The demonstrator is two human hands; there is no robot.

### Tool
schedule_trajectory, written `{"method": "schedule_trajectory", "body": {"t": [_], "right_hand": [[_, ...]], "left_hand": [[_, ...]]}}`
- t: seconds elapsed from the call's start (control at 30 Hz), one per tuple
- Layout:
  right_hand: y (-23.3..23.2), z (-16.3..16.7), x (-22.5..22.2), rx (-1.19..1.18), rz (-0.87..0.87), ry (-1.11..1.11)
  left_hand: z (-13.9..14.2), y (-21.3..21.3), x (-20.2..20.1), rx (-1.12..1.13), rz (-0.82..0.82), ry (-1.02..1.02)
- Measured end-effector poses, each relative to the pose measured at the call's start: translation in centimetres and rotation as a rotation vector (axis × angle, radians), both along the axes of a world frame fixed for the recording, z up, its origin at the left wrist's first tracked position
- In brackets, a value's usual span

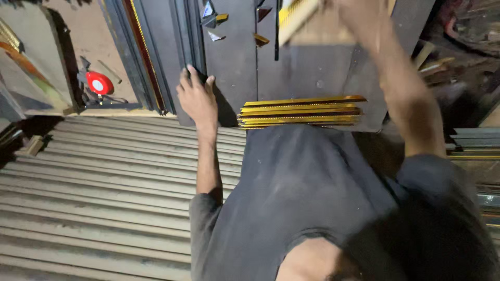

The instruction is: The person picks decorative gold frame molding strips one at a time from a storage rack and stacks them on the workbench, occasionally carrying a bundle to the cutting machine area and back. They continue gathering and aligning the strips into a pile on the bench.

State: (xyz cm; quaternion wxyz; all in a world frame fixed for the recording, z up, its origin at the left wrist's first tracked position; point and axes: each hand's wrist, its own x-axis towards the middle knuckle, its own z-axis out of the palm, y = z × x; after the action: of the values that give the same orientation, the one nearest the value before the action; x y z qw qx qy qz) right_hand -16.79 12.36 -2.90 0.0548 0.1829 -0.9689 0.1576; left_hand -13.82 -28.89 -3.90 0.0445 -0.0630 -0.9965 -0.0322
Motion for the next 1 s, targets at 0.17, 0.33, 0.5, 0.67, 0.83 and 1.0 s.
{"method": "schedule_trajectory", "body": {"t": [0.17,0.33,0.5,0.67,0.83,1.0], "right_hand": [[-1.9,1.3,3.3,-0.005,0.011,0.111],[-1.9,1.5,4.5,-0.141,0.215,0.171],[-7.2,0.1,12.2,-0.222,0.225,0.013],[-9.7,-3.2,13.6,-0.147,0.064,0.438],[-4.1,-5.0,6.2,0.327,-0.08,0.327],[-0.3,-3.8,3.8,0.157,-0.229,0.248]], "left_hand": [[-3.4,-0.9,1.2,-0.225,-0.058,-0.017],[-1.8,-2.4,0.3,0.085,0.23,0.121],[2.6,-1.1,3.0,0.391,0.162,0.121],[2.8,6.7,6.5,0.444,-0.065,-0.194],[1.1,10.9,5.6,0.566,-0.406,0.052],[0.0,10.7,2.9,0.873,-0.204,-0.262]]}}
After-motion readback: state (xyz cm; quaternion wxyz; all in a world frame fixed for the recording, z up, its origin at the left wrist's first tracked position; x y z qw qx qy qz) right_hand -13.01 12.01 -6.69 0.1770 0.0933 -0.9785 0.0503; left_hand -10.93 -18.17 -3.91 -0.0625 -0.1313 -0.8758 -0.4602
